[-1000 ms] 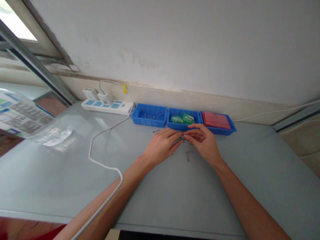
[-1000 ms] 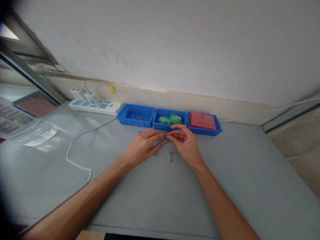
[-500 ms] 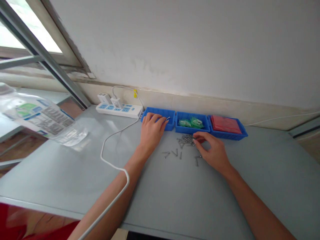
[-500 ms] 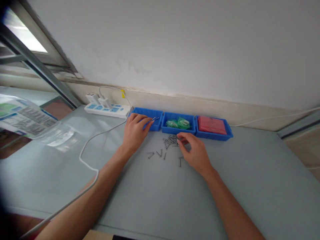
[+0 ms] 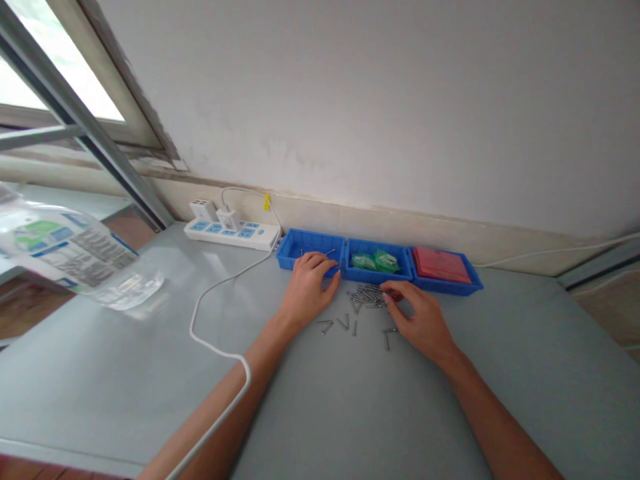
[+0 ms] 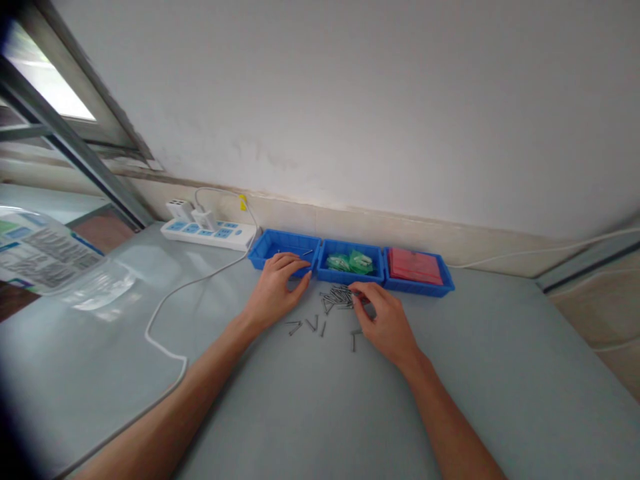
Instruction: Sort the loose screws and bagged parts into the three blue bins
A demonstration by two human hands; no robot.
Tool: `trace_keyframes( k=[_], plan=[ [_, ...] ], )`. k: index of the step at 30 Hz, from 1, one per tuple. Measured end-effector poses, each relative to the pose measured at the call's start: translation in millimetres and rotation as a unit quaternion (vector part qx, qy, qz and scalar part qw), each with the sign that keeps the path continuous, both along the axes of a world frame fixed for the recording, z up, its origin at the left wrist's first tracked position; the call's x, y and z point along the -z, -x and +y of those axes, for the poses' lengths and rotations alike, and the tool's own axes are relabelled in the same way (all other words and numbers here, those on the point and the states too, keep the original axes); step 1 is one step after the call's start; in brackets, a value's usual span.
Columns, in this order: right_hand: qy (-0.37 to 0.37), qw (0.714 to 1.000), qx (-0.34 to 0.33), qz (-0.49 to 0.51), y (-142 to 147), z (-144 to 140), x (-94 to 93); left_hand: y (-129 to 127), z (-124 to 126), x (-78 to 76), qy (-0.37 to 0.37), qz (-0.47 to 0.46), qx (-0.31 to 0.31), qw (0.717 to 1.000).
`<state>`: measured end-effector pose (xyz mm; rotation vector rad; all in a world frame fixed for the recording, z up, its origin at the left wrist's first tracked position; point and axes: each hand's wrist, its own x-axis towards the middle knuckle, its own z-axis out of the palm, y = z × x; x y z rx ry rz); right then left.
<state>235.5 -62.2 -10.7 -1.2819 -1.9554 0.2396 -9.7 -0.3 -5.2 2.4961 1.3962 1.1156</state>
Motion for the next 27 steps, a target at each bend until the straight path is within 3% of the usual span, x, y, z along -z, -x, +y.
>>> trace_keyframes(
  k=[8,13,17,20,27],
  plan=[
    [-0.012,0.996,0.069,-0.048,-15,4,-5.5,-2,0,0.2,0.000,0.007,0.005,1.000],
    [-0.008,0.997,0.064,-0.045,-18,4,-6.8,7,-5,-14.2,-0.024,-0.002,0.018,1.000],
    [-0.003,0.998,0.052,-0.045,-16,3,-5.8,18,-13,-28.2,0.057,0.115,0.006,0.992],
    [0.002,0.998,0.038,-0.047,-15,3,-4.5,21,-16,-29.0,0.113,0.211,-0.016,0.971],
    [0.009,0.999,0.017,-0.047,-12,2,-3.4,9,-17,-19.4,0.173,0.241,-0.025,0.955]
  ],
)
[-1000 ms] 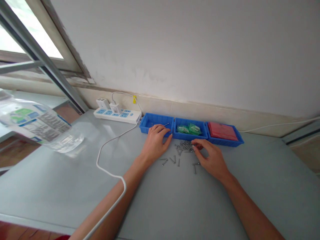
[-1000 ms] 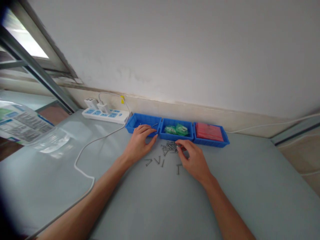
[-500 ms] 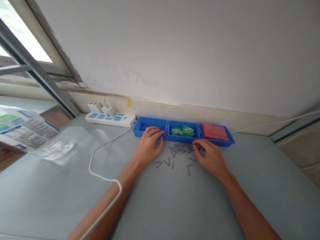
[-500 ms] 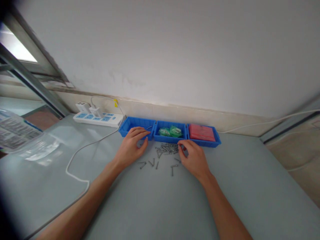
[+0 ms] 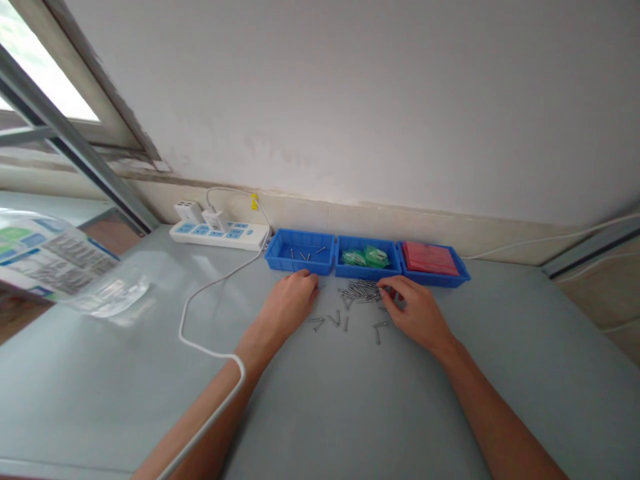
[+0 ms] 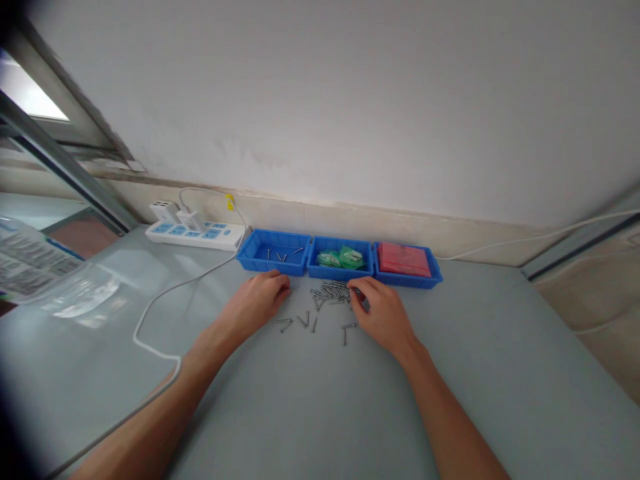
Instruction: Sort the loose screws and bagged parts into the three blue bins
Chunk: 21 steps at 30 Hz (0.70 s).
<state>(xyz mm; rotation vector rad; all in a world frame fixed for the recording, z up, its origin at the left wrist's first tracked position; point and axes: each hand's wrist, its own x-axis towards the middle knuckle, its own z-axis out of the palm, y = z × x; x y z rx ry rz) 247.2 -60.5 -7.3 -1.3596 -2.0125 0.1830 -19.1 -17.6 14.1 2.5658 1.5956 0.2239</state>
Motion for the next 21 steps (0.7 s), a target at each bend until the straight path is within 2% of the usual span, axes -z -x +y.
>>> trace_keyframes(
  k=[4,7,9,11,14,17,21],
  plan=[
    [-0.006,1.000,-0.009,0.002,1,0,1.1,-9,-2,2.2,0.006,-0.036,0.043,0.998],
    [-0.009,0.999,-0.012,0.036,4,-1,-0.3,-17,-8,1.7,0.011,-0.134,0.085,0.987],
    [0.014,0.994,-0.022,0.102,7,-2,-2.9,-24,-12,1.7,0.021,-0.216,0.113,0.970],
    [0.071,0.975,-0.051,0.206,12,-3,-5.7,-30,-17,2.7,0.027,-0.281,0.141,0.949],
    [0.159,0.921,-0.089,0.344,18,-4,-8.0,-38,-21,5.9,0.014,-0.341,0.168,0.925],
    [0.199,0.894,-0.079,0.393,21,-3,-7.3,-41,-24,9.4,-0.010,-0.368,0.171,0.914],
    [0.214,0.885,-0.063,0.409,23,-1,-5.0,-37,-20,10.5,-0.053,-0.344,0.188,0.918]
  ],
)
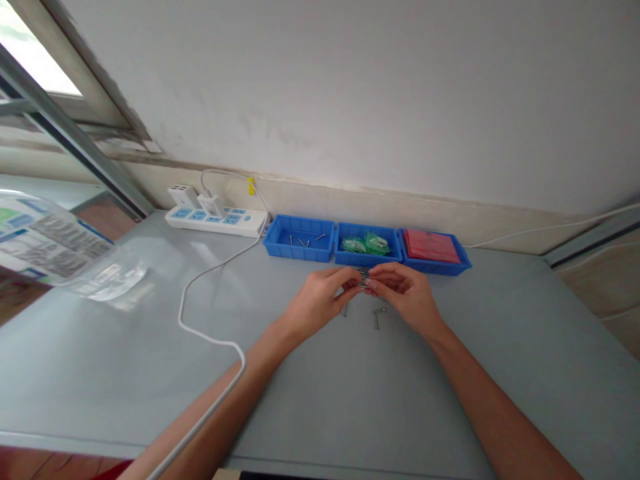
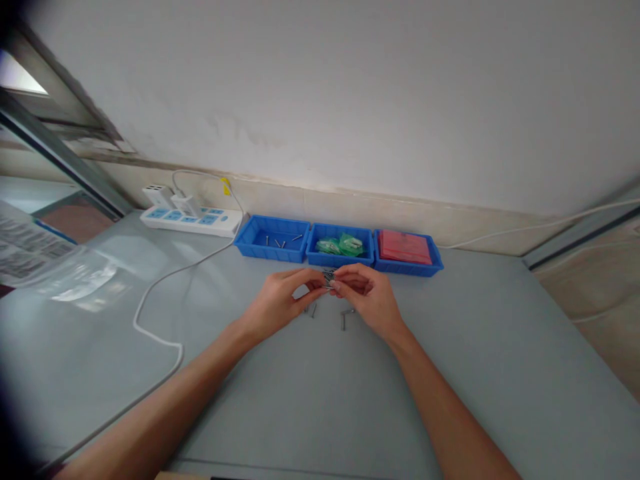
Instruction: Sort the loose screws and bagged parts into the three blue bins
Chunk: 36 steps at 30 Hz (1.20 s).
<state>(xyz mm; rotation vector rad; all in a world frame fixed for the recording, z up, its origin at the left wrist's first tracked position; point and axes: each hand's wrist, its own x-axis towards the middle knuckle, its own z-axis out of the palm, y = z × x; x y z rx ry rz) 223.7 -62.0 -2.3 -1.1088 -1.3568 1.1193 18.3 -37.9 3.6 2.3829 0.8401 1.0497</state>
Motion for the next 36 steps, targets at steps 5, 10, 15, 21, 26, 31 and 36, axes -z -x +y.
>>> trace_keyframes(
  k=[5,10,15,21,26,31,36],
  plan=[
    [-0.012,0.999,0.032,0.001,2,1,2.7,21,26,0.3,-0.125,0.014,-0.122,0.985],
    [-0.037,0.998,0.028,-0.049,0,0,7.2,46,52,6.6,-0.151,0.038,-0.231,0.960],
    [-0.053,0.993,0.022,-0.104,-2,0,9.7,44,48,5.8,-0.173,0.050,-0.219,0.959],
    [-0.159,0.941,0.071,-0.289,-13,1,3.0,24,27,0.1,-0.143,0.148,-0.066,0.976],
    [-0.198,0.893,0.036,-0.402,-21,0,0.7,17,22,5.1,-0.079,0.233,-0.022,0.969],
    [-0.192,0.890,0.014,-0.413,-20,0,2.7,19,27,11.2,-0.029,0.221,-0.061,0.973],
    [-0.186,0.894,-0.006,-0.407,-19,0,4.1,20,28,14.6,0.011,0.159,-0.055,0.986]
  ],
)
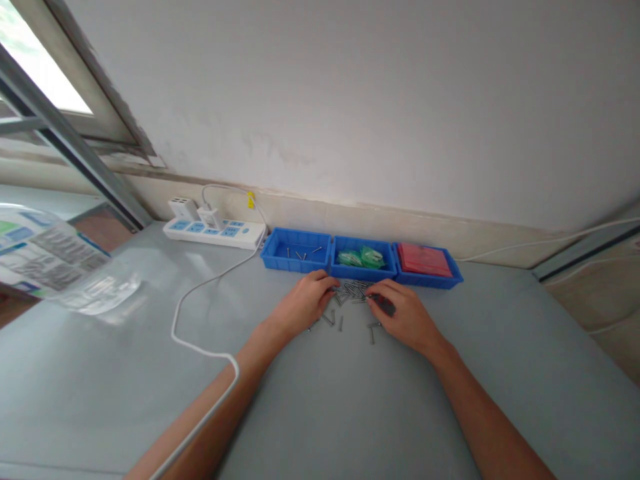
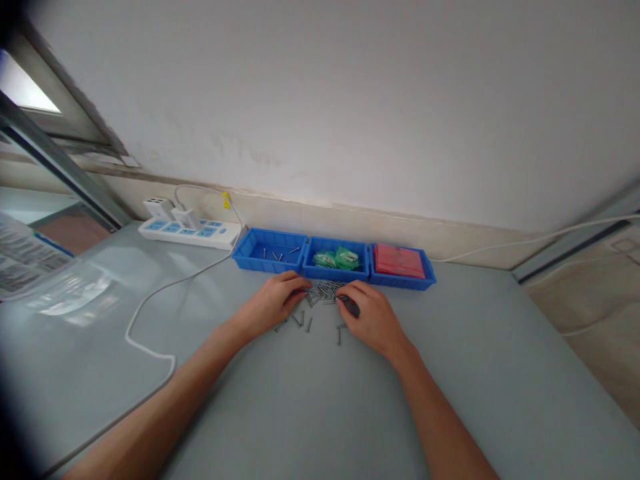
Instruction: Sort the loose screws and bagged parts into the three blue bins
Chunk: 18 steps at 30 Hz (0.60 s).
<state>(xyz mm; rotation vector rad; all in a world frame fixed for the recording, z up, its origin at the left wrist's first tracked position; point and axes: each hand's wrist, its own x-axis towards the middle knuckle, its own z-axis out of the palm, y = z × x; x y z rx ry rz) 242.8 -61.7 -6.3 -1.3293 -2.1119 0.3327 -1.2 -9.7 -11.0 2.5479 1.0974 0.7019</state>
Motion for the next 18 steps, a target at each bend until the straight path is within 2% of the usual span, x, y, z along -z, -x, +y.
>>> trace_keyframes(
  k=[7,11,18],
  plan=[
    [-0.002,1.000,-0.012,0.017,2,0,2.1,-3,-2,-2.7,0.042,-0.046,-0.014,0.998],
    [0.003,1.000,-0.005,0.014,1,0,0.8,2,1,-6.3,0.030,-0.052,-0.024,0.998],
    [-0.003,1.000,-0.010,0.009,0,0,0.8,9,7,-0.2,0.005,0.018,-0.023,1.000]
  ],
)
